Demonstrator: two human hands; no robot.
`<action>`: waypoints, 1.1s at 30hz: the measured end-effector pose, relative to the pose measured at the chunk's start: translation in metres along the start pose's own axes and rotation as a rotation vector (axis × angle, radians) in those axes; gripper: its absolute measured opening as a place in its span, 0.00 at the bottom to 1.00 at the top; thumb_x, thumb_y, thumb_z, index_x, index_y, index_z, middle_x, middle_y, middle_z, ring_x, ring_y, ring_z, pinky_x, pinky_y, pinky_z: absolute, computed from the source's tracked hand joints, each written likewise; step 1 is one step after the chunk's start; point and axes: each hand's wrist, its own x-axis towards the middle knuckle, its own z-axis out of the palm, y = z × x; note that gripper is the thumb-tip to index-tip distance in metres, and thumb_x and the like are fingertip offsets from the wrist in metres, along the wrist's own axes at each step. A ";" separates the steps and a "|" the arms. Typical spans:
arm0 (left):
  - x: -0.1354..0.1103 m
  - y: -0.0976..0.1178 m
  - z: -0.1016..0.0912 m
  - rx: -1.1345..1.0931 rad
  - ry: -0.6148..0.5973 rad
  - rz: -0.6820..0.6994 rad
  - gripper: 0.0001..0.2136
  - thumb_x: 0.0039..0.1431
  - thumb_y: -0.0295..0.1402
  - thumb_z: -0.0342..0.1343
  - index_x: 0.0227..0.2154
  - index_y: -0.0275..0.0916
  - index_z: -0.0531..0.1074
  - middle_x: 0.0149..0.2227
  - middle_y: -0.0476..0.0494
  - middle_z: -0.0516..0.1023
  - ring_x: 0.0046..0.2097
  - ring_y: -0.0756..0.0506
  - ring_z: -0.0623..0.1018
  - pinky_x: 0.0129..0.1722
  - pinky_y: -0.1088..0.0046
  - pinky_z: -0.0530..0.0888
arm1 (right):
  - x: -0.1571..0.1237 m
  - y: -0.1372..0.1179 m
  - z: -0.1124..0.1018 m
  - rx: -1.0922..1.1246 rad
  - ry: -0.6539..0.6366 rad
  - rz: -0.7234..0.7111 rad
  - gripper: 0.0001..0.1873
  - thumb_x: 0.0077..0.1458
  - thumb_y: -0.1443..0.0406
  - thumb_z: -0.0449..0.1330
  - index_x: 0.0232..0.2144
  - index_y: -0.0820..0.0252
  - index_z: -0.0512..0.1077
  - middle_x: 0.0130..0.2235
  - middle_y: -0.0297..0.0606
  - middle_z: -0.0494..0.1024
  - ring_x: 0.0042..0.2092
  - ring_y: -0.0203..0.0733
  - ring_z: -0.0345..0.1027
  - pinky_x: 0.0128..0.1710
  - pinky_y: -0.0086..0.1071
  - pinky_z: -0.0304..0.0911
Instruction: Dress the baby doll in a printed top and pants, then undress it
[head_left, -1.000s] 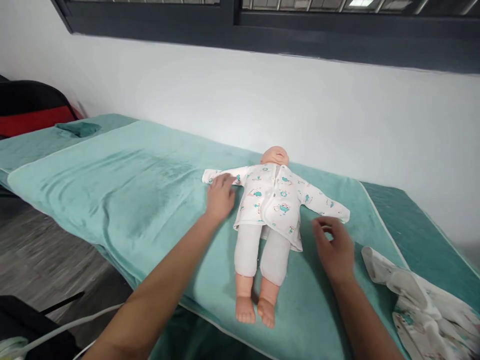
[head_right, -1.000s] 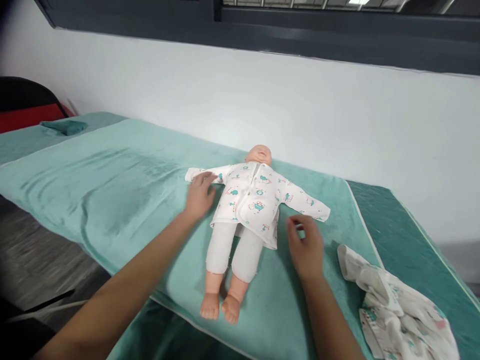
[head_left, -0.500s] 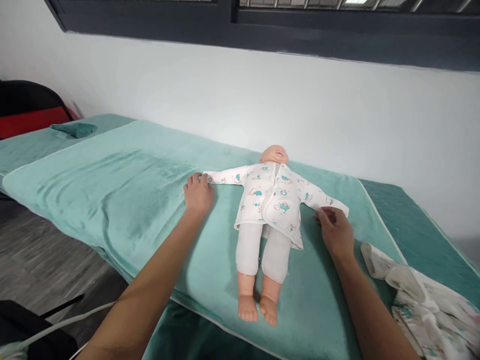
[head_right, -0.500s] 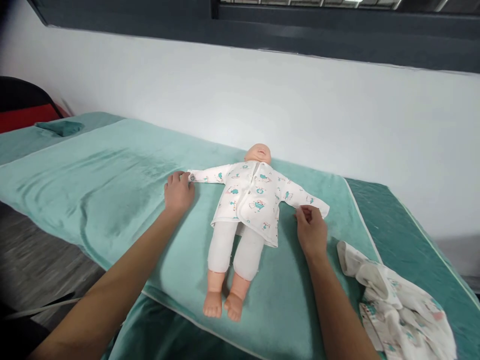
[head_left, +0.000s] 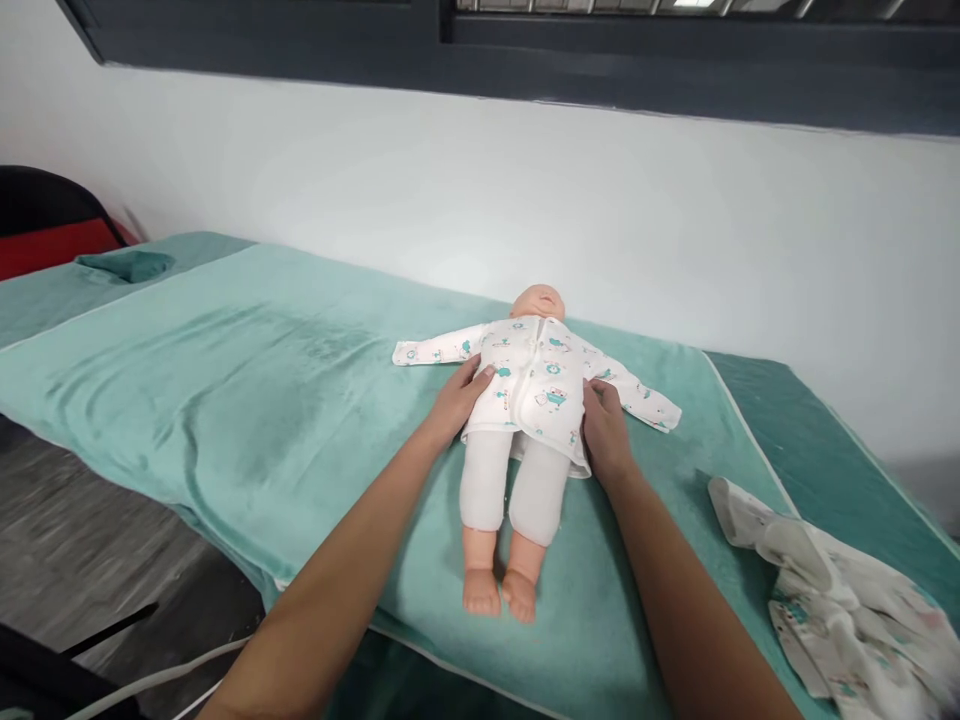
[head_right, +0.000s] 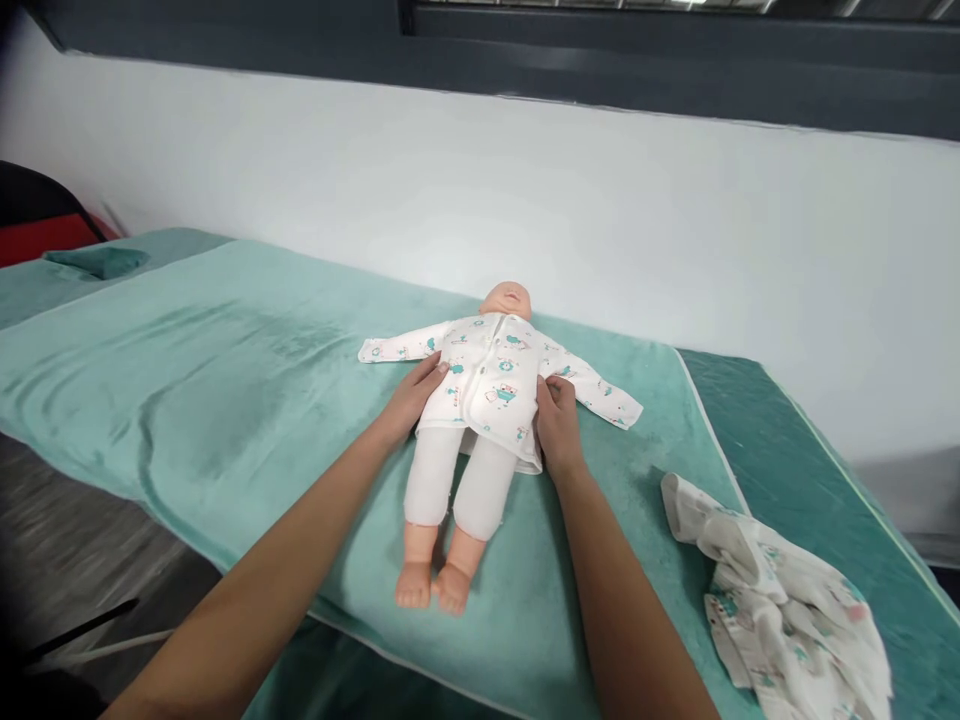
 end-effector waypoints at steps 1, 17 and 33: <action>0.000 0.000 0.000 -0.023 -0.002 -0.001 0.28 0.61 0.48 0.59 0.62 0.44 0.70 0.68 0.44 0.66 0.70 0.38 0.64 0.68 0.62 0.62 | 0.000 0.001 0.000 0.055 -0.025 0.005 0.25 0.51 0.45 0.65 0.43 0.52 0.68 0.40 0.32 0.78 0.44 0.44 0.71 0.44 0.36 0.68; -0.014 -0.015 -0.014 0.139 0.151 0.070 0.21 0.62 0.50 0.56 0.48 0.40 0.76 0.47 0.42 0.80 0.42 0.46 0.76 0.44 0.69 0.71 | 0.013 0.019 -0.026 -0.133 0.019 -0.057 0.26 0.43 0.56 0.67 0.45 0.56 0.70 0.34 0.33 0.76 0.35 0.42 0.70 0.35 0.36 0.65; -0.018 -0.015 -0.014 0.102 0.152 0.096 0.18 0.62 0.48 0.56 0.44 0.38 0.76 0.40 0.45 0.78 0.39 0.46 0.73 0.40 0.71 0.69 | -0.052 -0.018 -0.018 -0.519 -0.299 -0.904 0.22 0.55 0.58 0.68 0.51 0.50 0.71 0.52 0.43 0.72 0.56 0.54 0.64 0.57 0.53 0.61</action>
